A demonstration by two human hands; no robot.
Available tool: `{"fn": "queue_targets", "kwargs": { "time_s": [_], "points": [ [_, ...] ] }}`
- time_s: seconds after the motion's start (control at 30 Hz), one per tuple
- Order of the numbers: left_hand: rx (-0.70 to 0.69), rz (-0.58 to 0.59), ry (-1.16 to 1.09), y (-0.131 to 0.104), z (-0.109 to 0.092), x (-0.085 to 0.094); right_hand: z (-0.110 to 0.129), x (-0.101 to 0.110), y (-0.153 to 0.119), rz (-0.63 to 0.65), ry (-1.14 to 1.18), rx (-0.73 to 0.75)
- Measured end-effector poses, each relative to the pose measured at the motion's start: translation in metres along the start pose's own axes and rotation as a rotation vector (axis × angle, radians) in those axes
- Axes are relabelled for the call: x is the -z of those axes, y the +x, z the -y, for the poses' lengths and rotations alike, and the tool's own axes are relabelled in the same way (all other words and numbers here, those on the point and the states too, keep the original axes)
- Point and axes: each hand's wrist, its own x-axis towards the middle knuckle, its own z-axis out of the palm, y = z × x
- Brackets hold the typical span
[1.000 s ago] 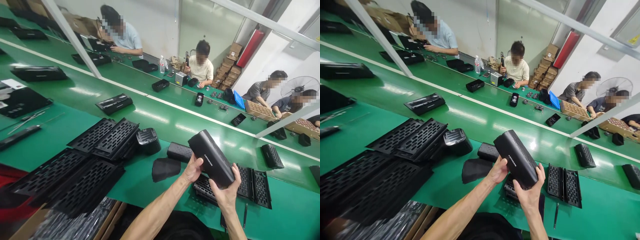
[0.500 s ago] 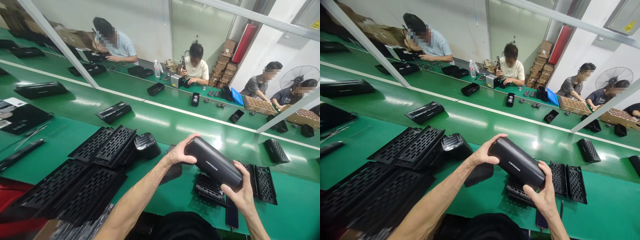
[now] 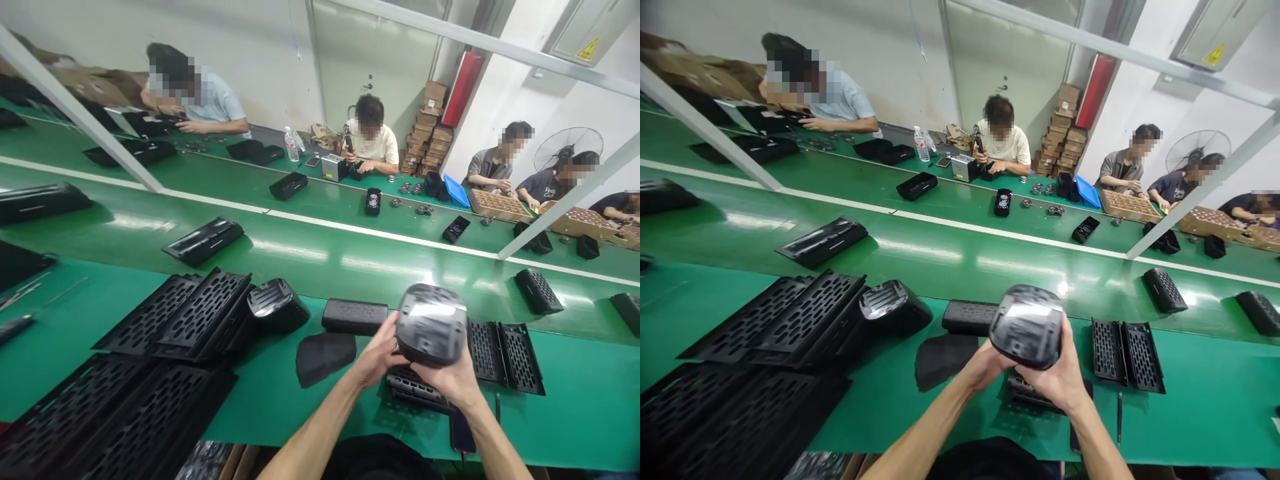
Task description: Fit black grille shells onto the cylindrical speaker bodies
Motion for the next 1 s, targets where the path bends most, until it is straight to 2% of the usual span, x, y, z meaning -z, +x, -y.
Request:
{"fn": "queue_targets", "kwargs": {
  "time_s": [0.07,0.13,0.2,0.27,0.37,0.47,0.57,0.67,0.8,0.9,1.0],
  "points": [
    [-0.125,-0.046,0.099,-0.005,-0.017,0.005,-0.009,0.004,-0.001,-0.043,0.142,-0.167],
    [-0.215,-0.032,0.304,-0.009,-0.037,0.006,-0.016,0.011,-0.002,0.024,0.09,-0.156],
    [-0.197,-0.01,0.539,-0.01,-0.049,0.002,-0.02,0.015,-0.002,0.142,0.039,-0.122],
    [-0.158,-0.038,0.669,-0.011,-0.05,-0.002,-0.022,0.016,-0.003,0.229,0.035,-0.095],
    [-0.201,-0.106,0.647,-0.017,-0.043,-0.004,-0.032,0.019,-0.014,0.256,0.165,-0.161],
    [-0.259,-0.128,0.595,-0.026,-0.043,-0.001,-0.047,0.021,-0.034,0.242,0.441,-0.417],
    [-0.227,-0.081,0.6,-0.032,-0.053,0.0,-0.052,0.016,-0.052,0.188,0.708,-0.6],
    [-0.143,-0.015,0.641,-0.034,-0.064,-0.004,-0.048,0.007,-0.06,0.062,0.793,-0.62],
    [-0.197,-0.036,0.717,-0.035,-0.067,-0.01,-0.041,0.001,-0.062,-0.032,0.813,-0.576],
    [-0.234,-0.064,0.713,-0.035,-0.061,-0.01,-0.041,0.004,-0.062,-0.014,0.812,-0.578],
    [-0.246,-0.072,0.678,-0.035,-0.058,-0.006,-0.043,0.012,-0.062,0.091,0.841,-0.606]
  ]
}}
